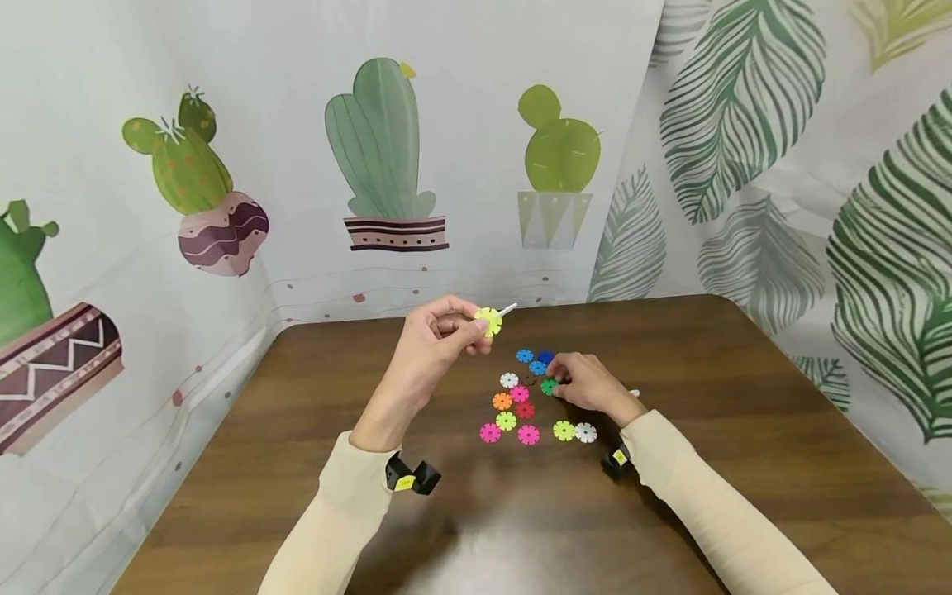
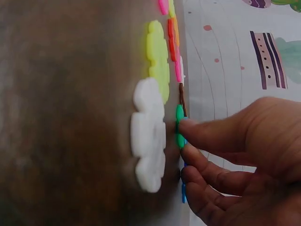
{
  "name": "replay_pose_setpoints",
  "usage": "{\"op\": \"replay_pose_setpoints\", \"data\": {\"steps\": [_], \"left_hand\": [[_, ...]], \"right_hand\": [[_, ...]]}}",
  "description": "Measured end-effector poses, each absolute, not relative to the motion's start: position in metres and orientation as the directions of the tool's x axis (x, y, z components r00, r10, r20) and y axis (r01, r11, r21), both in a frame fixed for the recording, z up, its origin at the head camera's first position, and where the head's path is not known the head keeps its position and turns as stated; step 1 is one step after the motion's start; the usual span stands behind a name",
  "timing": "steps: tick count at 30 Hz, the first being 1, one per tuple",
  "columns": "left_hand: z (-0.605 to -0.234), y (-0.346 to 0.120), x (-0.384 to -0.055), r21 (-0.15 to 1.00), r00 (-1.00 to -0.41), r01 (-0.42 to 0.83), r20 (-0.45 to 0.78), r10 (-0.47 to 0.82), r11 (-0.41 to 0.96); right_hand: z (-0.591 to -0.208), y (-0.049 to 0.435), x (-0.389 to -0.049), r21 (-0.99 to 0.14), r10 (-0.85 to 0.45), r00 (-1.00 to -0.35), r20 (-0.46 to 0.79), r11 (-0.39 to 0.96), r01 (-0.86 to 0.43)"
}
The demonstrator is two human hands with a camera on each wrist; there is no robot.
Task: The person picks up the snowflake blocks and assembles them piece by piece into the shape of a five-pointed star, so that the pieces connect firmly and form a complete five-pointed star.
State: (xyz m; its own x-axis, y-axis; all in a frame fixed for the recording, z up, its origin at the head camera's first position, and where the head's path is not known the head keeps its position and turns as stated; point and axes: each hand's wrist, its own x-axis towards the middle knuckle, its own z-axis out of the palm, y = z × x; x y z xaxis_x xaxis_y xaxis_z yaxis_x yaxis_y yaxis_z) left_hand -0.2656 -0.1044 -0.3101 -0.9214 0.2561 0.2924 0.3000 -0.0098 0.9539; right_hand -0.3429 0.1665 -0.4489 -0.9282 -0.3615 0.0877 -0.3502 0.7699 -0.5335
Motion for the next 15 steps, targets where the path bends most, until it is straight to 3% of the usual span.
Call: {"op": "replay_pose_setpoints", "data": {"steps": [8, 15], "left_hand": [[-0.311, -0.105, -0.265, 0.955, -0.921, 0.296, 0.285, 0.265, 0.001], [-0.310, -0.102, -0.266, 0.951, -0.918, 0.308, 0.297, 0.265, 0.002]], "right_hand": [[-0.445, 0.162, -0.339, -0.458, -0.403, -0.914, 0.052, 0.804, -0.381], [-0.424, 0.161, -0.334, -0.630, -0.412, -0.879, 0.238, 0.623, -0.463]]}}
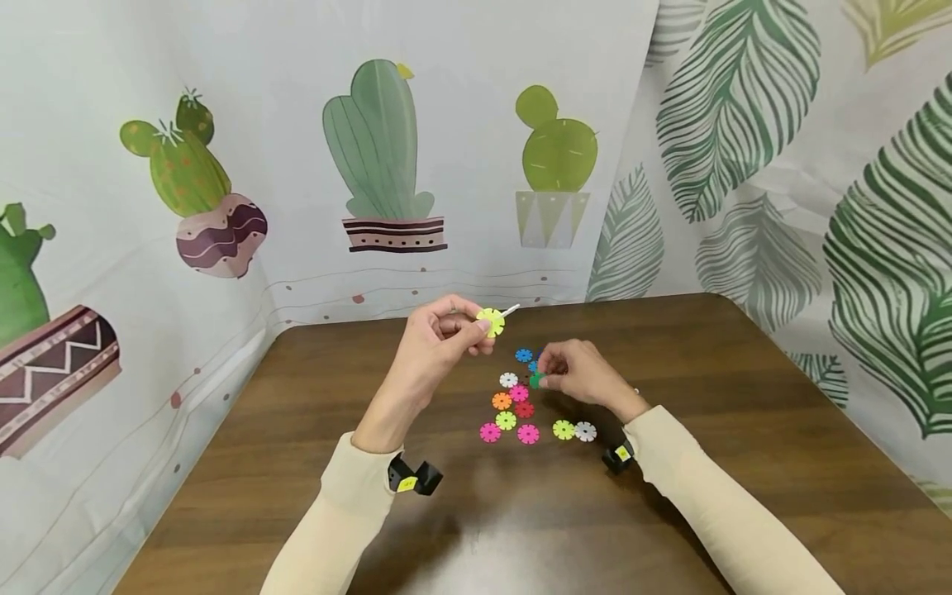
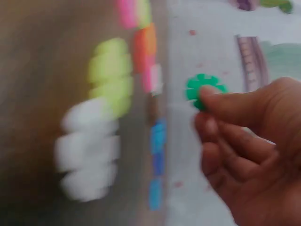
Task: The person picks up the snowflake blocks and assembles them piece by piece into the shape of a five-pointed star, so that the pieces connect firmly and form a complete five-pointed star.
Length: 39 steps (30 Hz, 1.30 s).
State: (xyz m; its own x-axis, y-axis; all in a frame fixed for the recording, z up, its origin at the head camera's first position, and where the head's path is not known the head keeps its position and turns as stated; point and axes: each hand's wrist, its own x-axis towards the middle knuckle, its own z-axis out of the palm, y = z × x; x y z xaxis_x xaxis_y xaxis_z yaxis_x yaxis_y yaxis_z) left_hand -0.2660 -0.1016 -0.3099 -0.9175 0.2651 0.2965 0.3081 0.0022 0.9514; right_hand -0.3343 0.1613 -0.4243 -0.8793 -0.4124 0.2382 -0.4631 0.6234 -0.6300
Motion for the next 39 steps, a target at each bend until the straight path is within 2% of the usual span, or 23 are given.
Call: {"op": "replay_pose_setpoints", "data": {"steps": [4, 7, 14, 20, 30, 34, 39], "left_hand": [[-0.310, -0.102, -0.266, 0.952, -0.919, 0.306, 0.295, 0.261, 0.001], [-0.309, -0.102, -0.265, 0.951, -0.918, 0.308, 0.298, 0.260, -0.004], [-0.312, -0.097, -0.265, 0.948, -0.905, 0.317, 0.307, 0.295, -0.014], [-0.314, -0.093, -0.263, 0.944, -0.890, 0.330, 0.318, 0.327, -0.020], [-0.312, -0.092, -0.258, 0.927, -0.880, 0.374, 0.341, 0.331, 0.039], [-0.315, -0.090, -0.258, 0.917, -0.865, 0.398, 0.360, 0.349, 0.040], [-0.321, -0.088, -0.260, 0.922, -0.857, 0.386, 0.351, 0.378, 0.018]], "right_hand": [[-0.391, 0.157, -0.318, -0.688, -0.305, -0.858, 0.413, 0.512, -0.514], [-0.368, 0.154, -0.302, -0.699, -0.231, -0.818, 0.526, 0.431, -0.571], [-0.340, 0.149, -0.273, -0.616, -0.224, -0.675, 0.703, 0.284, -0.735], [-0.334, 0.144, -0.264, -0.555, -0.246, -0.596, 0.765, 0.218, -0.803], [-0.333, 0.140, -0.263, -0.415, -0.284, -0.471, 0.835, 0.238, -0.878], [-0.335, 0.139, -0.262, -0.379, -0.269, -0.440, 0.857, 0.249, -0.891], [-0.337, 0.139, -0.264, -0.361, -0.262, -0.430, 0.864, 0.274, -0.892]]}}
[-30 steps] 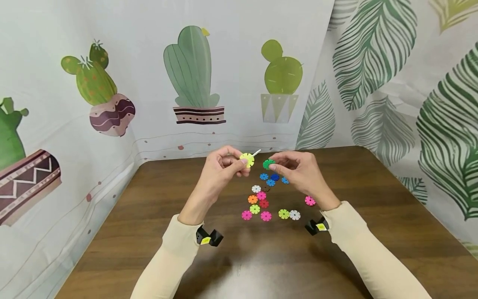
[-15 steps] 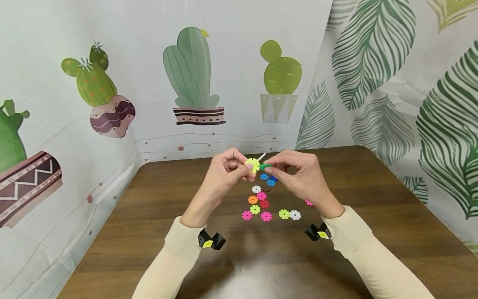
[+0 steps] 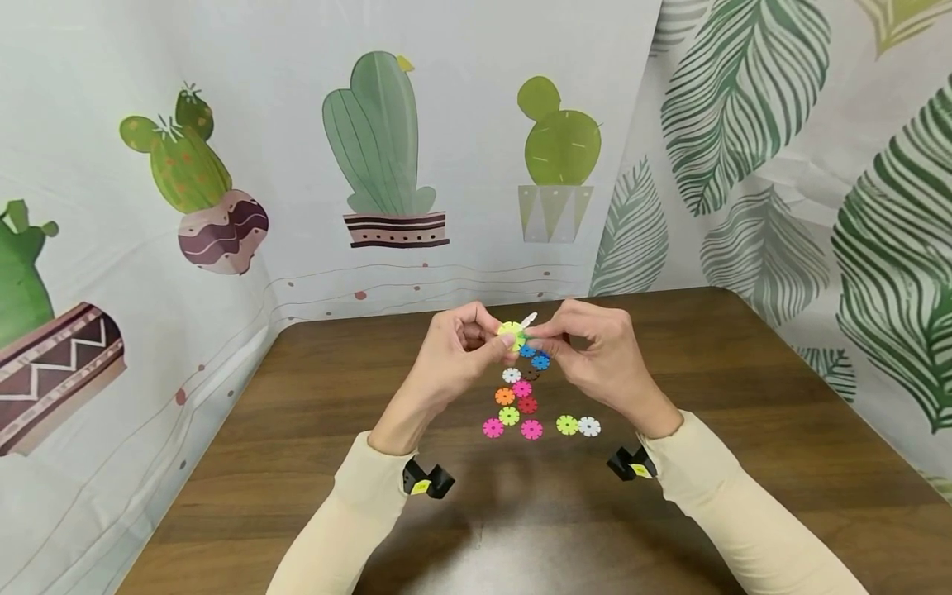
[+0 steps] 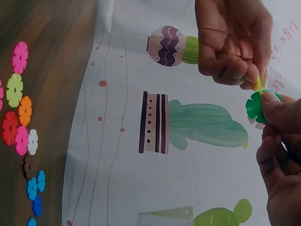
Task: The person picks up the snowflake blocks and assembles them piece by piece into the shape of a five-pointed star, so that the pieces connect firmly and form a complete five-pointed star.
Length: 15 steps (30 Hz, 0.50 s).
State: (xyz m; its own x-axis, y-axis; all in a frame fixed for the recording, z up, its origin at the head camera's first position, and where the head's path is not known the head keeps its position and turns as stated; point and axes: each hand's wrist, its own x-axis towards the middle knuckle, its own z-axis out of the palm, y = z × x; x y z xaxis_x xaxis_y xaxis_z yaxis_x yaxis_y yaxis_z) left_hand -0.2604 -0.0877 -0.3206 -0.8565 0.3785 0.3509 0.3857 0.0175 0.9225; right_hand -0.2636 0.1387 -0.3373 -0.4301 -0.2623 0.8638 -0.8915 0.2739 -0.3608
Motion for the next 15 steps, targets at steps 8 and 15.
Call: {"op": "replay_pose_setpoints", "data": {"steps": [8, 15], "left_hand": [[-0.342, -0.086, -0.279, 0.823, -0.877, 0.435, 0.297, 0.377, 0.364], [-0.369, -0.100, -0.300, 0.525, -0.892, 0.372, -0.026, 0.451, 0.765]], "right_hand": [[-0.338, 0.164, -0.285, -0.465, -0.297, -0.641, 0.708, 0.486, -0.740], [-0.368, 0.223, -0.331, -0.473, -0.285, -0.919, 0.273, 0.792, -0.386]]}}
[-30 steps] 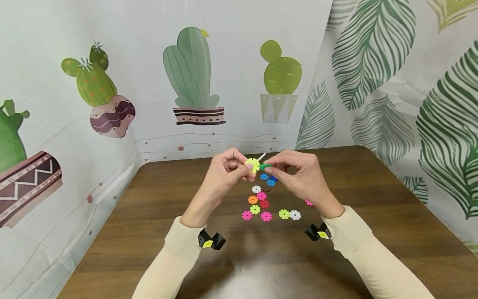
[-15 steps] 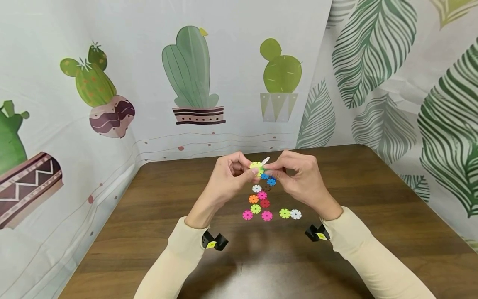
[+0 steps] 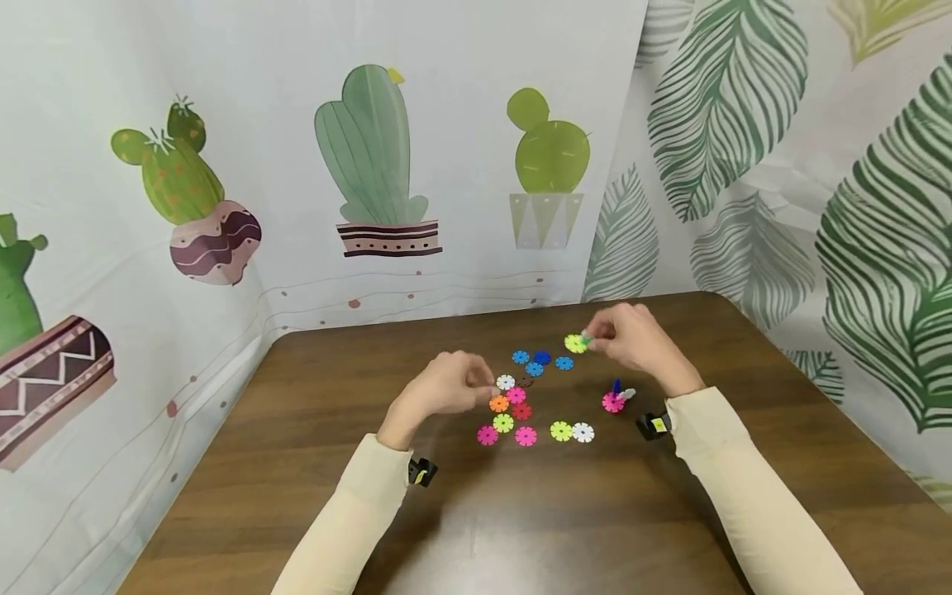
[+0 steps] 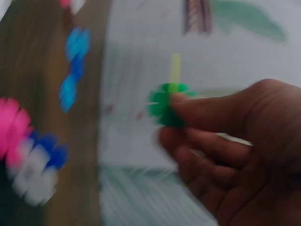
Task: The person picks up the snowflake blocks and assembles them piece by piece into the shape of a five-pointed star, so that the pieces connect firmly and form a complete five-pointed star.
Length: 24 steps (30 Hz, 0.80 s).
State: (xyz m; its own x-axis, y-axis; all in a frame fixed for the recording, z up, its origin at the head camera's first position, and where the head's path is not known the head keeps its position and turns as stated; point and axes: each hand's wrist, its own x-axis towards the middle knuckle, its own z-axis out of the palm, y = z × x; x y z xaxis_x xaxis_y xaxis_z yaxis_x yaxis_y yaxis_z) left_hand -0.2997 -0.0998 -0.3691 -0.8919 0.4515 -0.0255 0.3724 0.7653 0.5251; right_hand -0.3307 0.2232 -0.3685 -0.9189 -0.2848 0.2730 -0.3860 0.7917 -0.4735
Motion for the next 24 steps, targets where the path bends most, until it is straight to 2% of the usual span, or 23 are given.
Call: {"op": "replay_pose_setpoints", "data": {"steps": [4, 8, 13, 17, 21, 24], "left_hand": [[-0.384, -0.100, -0.303, 0.420, -0.887, 0.321, -0.181, 0.425, 0.849], [-0.393, -0.096, -0.303, 0.340, -0.890, 0.309, -0.227, 0.396, 0.888], [-0.400, -0.095, -0.302, 0.263, -0.895, 0.306, -0.248, 0.371, 0.915], [-0.405, -0.095, -0.303, 0.244, -0.898, 0.301, -0.253, 0.360, 0.922], [-0.408, -0.093, -0.302, 0.258, -0.887, 0.322, -0.254, 0.386, 0.911], [-0.407, -0.090, -0.300, 0.255, -0.885, 0.325, -0.258, 0.388, 0.911]], "right_hand": [[-0.394, 0.241, -0.348, -0.402, -0.298, -0.949, 0.101, 0.860, -0.313], [-0.404, 0.247, -0.354, -0.367, -0.305, -0.952, 0.020, 0.884, -0.291], [-0.400, 0.243, -0.350, -0.309, -0.318, -0.947, -0.046, 0.906, -0.289], [-0.392, 0.226, -0.340, -0.297, -0.331, -0.943, 0.017, 0.899, -0.321], [-0.399, 0.194, -0.332, -0.388, -0.475, -0.874, 0.103, 0.790, -0.475], [-0.412, 0.170, -0.326, -0.485, -0.605, -0.795, 0.047, 0.682, -0.547]]}}
